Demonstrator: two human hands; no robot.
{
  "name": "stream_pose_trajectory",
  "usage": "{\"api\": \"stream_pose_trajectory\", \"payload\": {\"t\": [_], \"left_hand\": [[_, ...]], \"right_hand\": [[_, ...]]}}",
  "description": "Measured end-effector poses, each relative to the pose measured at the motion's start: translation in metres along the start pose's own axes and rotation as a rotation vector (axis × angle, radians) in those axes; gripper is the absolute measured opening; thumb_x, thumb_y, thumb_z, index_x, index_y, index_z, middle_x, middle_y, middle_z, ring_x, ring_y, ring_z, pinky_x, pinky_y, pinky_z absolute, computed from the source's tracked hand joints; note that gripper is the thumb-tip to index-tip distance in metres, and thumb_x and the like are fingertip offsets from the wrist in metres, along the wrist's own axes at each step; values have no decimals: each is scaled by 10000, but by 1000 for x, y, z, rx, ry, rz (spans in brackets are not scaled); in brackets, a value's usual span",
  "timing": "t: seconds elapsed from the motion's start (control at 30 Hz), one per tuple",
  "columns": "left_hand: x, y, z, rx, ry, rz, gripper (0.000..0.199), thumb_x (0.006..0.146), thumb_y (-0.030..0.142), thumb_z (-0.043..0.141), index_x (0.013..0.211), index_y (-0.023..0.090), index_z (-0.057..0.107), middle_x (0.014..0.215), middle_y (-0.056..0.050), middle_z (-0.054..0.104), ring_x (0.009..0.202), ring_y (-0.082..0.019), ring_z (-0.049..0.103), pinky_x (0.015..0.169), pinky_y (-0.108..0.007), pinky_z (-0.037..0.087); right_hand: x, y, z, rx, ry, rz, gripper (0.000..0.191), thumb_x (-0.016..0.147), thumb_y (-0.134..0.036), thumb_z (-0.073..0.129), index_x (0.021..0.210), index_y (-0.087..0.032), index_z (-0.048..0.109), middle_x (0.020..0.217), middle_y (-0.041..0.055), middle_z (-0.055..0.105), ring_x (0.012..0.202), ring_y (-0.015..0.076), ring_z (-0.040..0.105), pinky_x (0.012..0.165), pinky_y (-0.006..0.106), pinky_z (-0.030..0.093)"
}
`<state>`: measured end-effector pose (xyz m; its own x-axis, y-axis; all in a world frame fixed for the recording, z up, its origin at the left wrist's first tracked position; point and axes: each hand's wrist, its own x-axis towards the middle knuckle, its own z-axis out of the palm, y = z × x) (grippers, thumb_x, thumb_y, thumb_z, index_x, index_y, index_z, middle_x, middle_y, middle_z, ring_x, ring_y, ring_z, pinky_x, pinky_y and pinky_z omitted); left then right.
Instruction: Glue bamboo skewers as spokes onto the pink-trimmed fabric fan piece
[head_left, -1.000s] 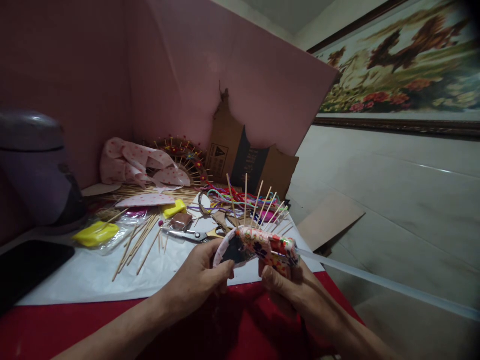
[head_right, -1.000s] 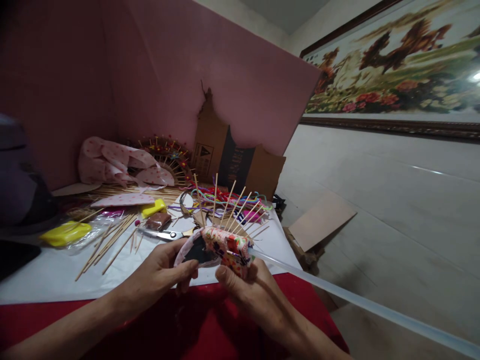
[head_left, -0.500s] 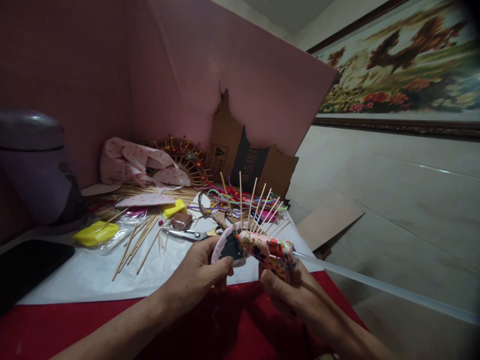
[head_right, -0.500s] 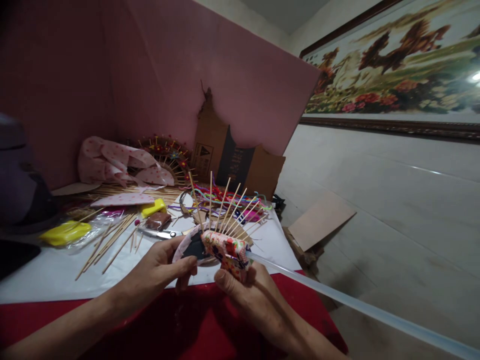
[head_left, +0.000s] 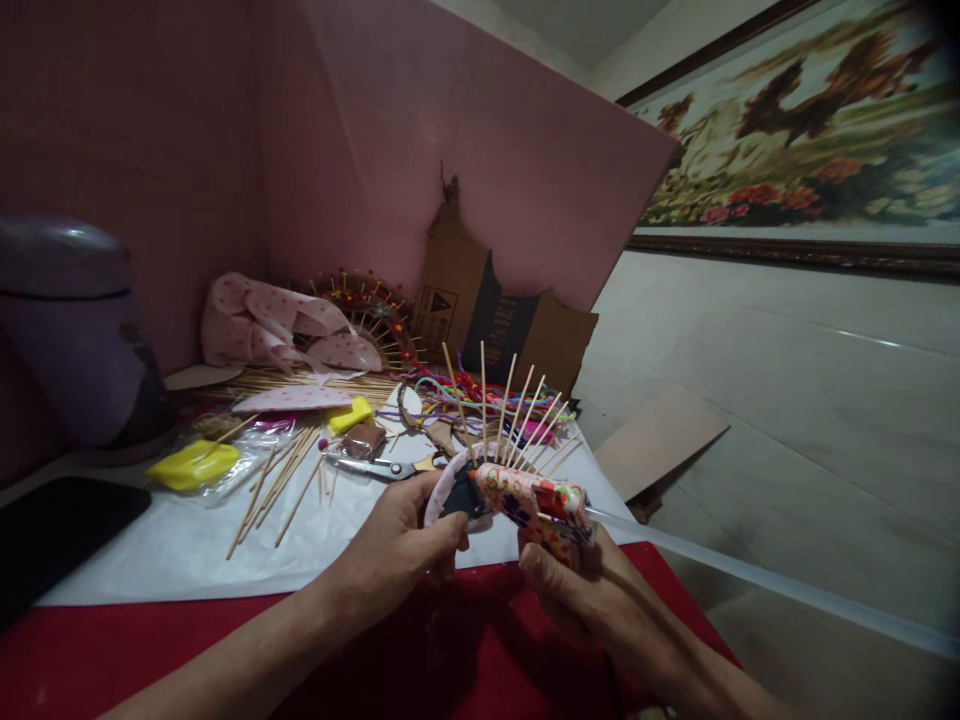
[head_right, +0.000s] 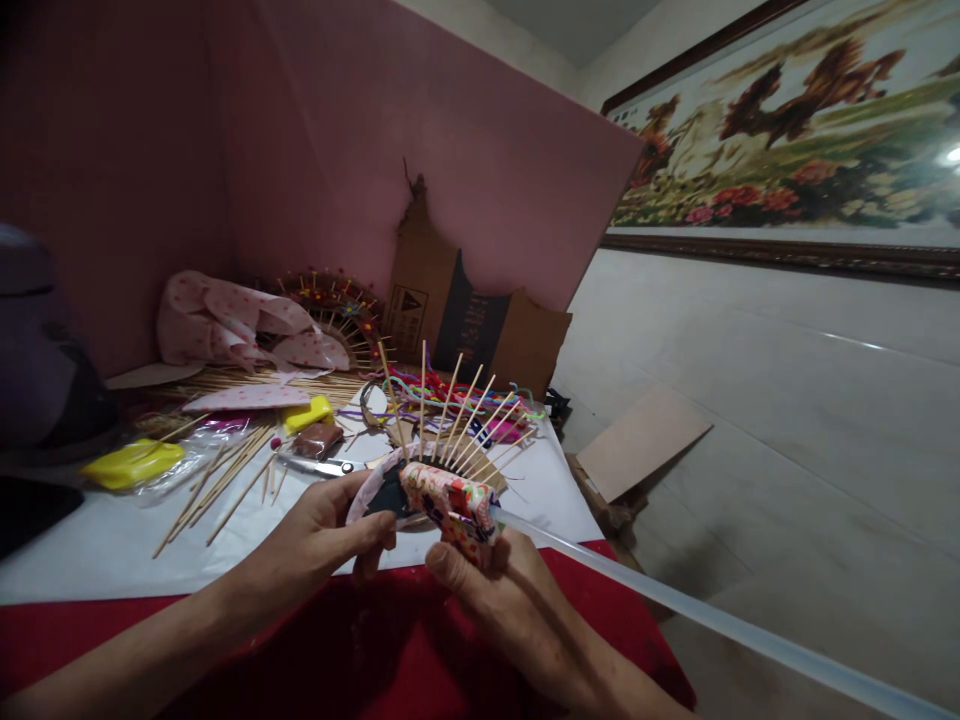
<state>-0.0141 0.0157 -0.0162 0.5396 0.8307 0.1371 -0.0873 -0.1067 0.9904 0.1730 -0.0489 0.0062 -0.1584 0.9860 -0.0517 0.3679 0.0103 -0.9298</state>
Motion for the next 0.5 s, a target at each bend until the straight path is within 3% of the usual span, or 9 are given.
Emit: {"api": "stream_pose_trajectory", "payload": {"t": [0.5], "left_hand": [[1, 3, 3, 0, -9, -10, 125, 772, 224, 518, 855, 131, 528, 637, 24, 519, 480, -88, 462, 464, -243, 379]], "right_hand": [[-1, -3, 1, -24, -37, -8, 365, 802, -516, 532, 737, -166, 452, 566, -59, 326, 506, 70, 241, 446, 217, 216]]}}
